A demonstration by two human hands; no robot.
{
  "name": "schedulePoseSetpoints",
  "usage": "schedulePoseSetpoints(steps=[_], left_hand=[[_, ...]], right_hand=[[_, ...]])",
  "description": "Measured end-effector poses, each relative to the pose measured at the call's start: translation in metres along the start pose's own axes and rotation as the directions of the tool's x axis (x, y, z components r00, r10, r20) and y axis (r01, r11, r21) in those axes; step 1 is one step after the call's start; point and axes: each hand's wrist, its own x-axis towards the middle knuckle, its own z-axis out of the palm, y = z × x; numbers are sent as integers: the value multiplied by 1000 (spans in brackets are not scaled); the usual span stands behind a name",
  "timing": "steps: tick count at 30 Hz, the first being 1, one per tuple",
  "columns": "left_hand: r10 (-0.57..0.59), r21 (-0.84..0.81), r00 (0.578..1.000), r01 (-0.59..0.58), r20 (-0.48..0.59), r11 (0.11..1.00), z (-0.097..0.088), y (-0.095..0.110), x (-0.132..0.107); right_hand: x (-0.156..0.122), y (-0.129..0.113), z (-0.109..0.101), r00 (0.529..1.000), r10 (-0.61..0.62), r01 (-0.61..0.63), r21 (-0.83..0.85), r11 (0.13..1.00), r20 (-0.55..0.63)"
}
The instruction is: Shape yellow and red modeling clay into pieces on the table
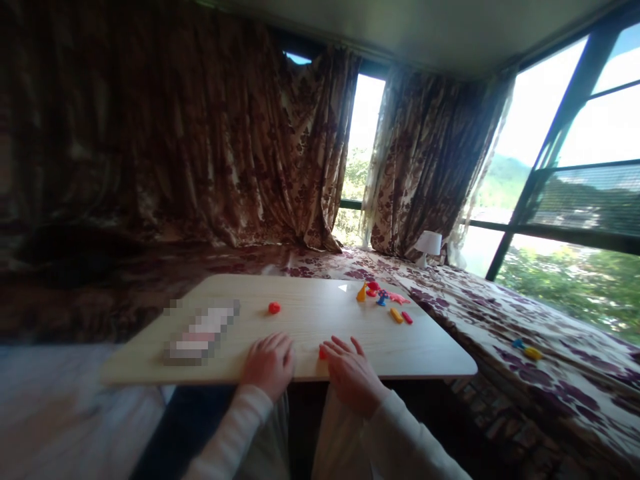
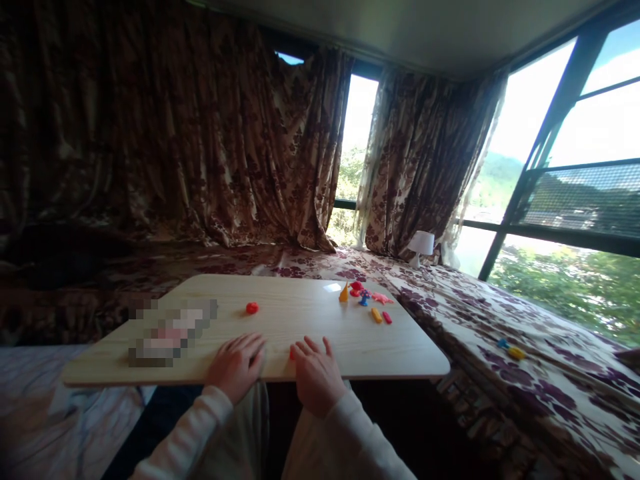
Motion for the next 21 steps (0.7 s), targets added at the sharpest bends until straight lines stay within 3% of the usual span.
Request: schedulePoseSetpoints(steps=[4,9,14,21], left_hand=[[-48,-18,999,48,-13,999,-3,0,8],[-79,-63,997,79,1,995,2,13,26],[-19,-124,994,32,112,992,17,39,35],[7,-135,982,18,187,991,24,57,38]], right_hand=[[22,14,-4,989,37,-18,128,992,-145],[54,39,12,940,138,-7,389,921,-312],[46,53,25,920,141,69,506,860,-365],[36,55,19,907,78,134,460,878,-413]])
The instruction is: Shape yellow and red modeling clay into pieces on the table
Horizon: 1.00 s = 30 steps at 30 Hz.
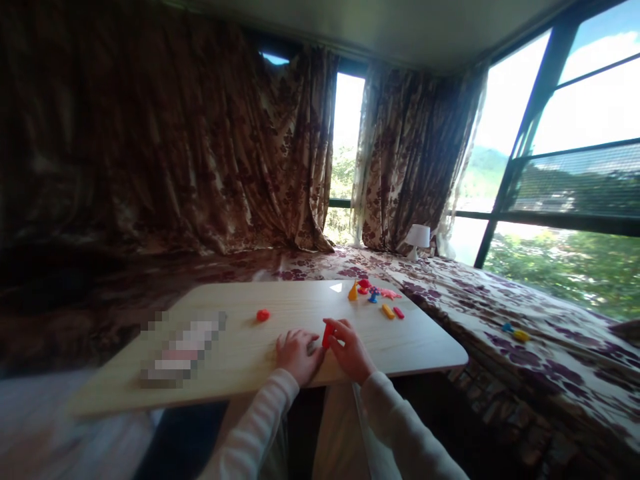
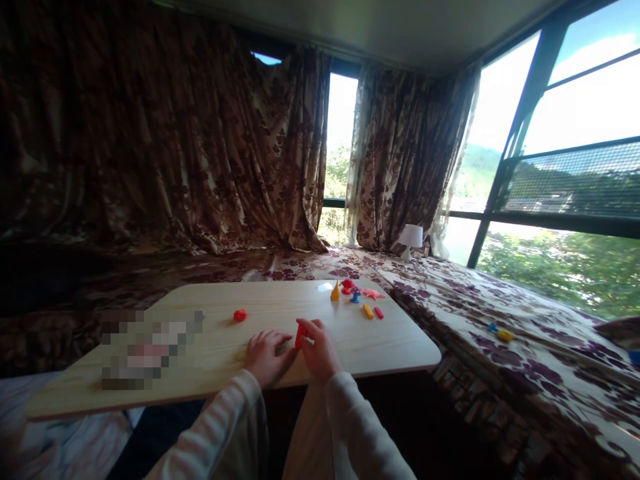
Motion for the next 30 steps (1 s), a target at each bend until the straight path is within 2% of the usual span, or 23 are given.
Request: schedulePoseSetpoints(steps=[10,19,30], left_hand=[[-75,26,996,74,50,997,-1,7,6],[-97,45,994,94,57,995,0,12,9],[-96,50,993,93,66,994,-1,12,9]], right_hand=[[3,-6,-16,982,-103,134,-205,970,155],[-2,-11,-19,968,-89,177,-385,906,236],[8,-23,-29,953,-73,218,-500,838,293]])
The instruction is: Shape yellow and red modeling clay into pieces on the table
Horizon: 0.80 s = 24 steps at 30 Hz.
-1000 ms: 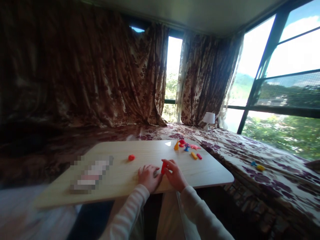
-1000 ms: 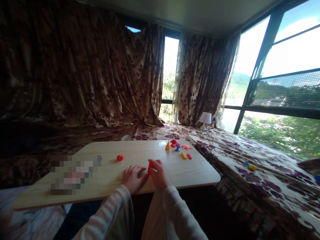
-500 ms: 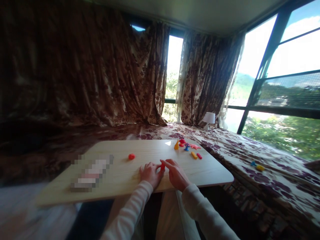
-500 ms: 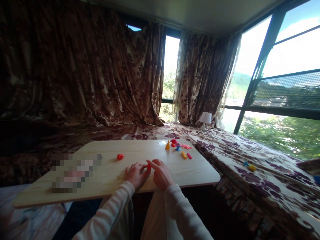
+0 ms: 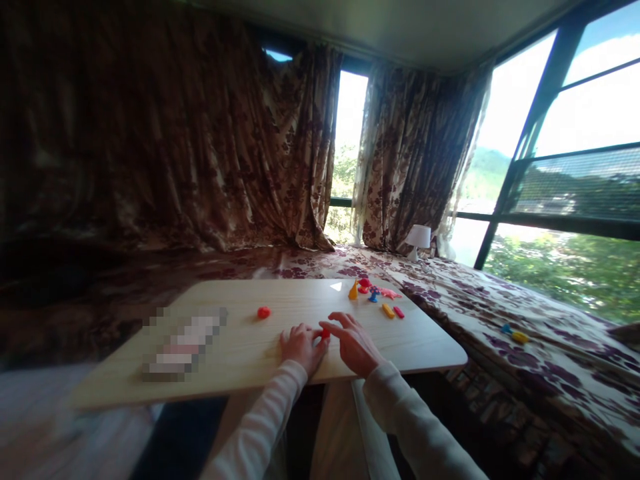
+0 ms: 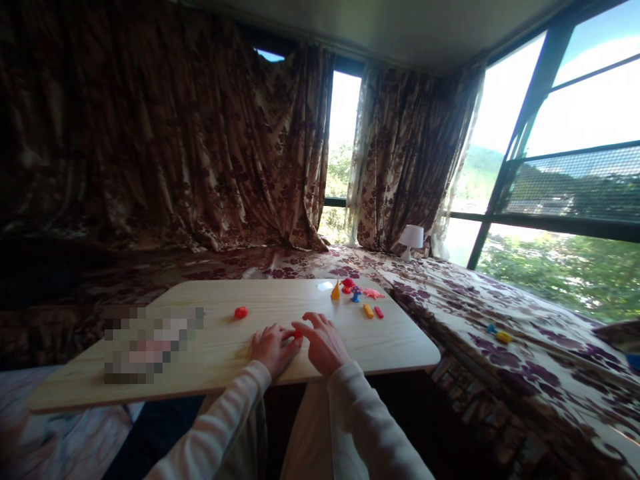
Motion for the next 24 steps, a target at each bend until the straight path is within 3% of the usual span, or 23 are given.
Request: schedulePoseSetpoints(steps=[13,24], left_hand=[[17,12,1000,-17,-15,1000,3,-3,0],[25,31,1000,-24,-17,999,4,-3,0]], right_hand=[[-3,7,9,999,24,-19,108,994,-46],[7,13,18,980,26,38,312,949,-198]])
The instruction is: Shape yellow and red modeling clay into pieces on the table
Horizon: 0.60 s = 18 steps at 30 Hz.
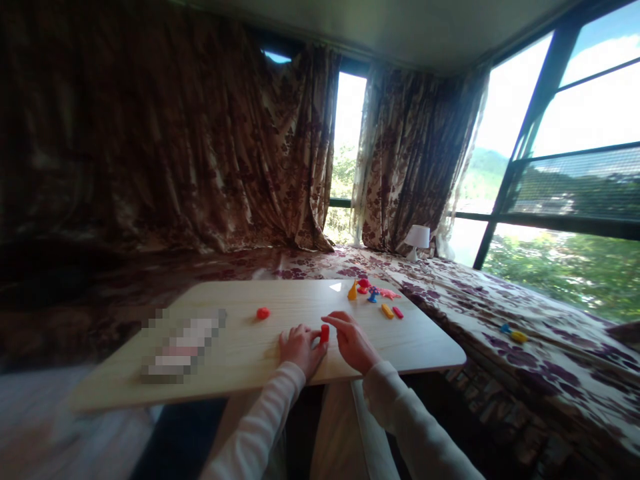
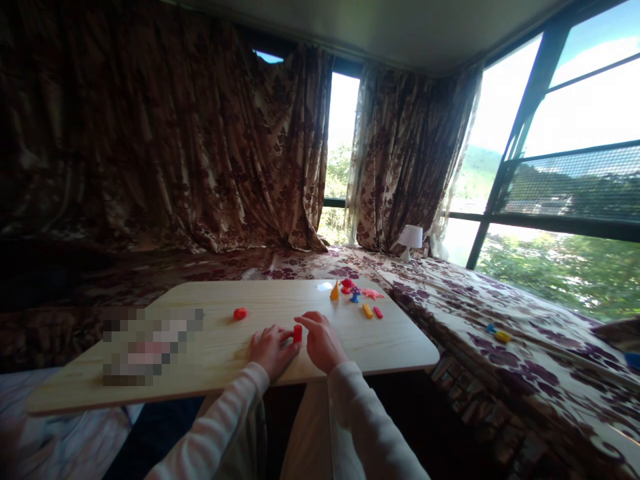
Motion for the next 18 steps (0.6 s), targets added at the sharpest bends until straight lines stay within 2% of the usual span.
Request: schedulePoseSetpoints(steps=[6,18], left_hand=[[4,-3,1000,-4,-11,1000,3,-1,1],[10,-1,1000,-10,-23,1000,2,-2,0]], right_hand=[[0,-2,1,999,33,-32,60,998,-17],[2,-7,6,983,183,-180,198,964,2]])
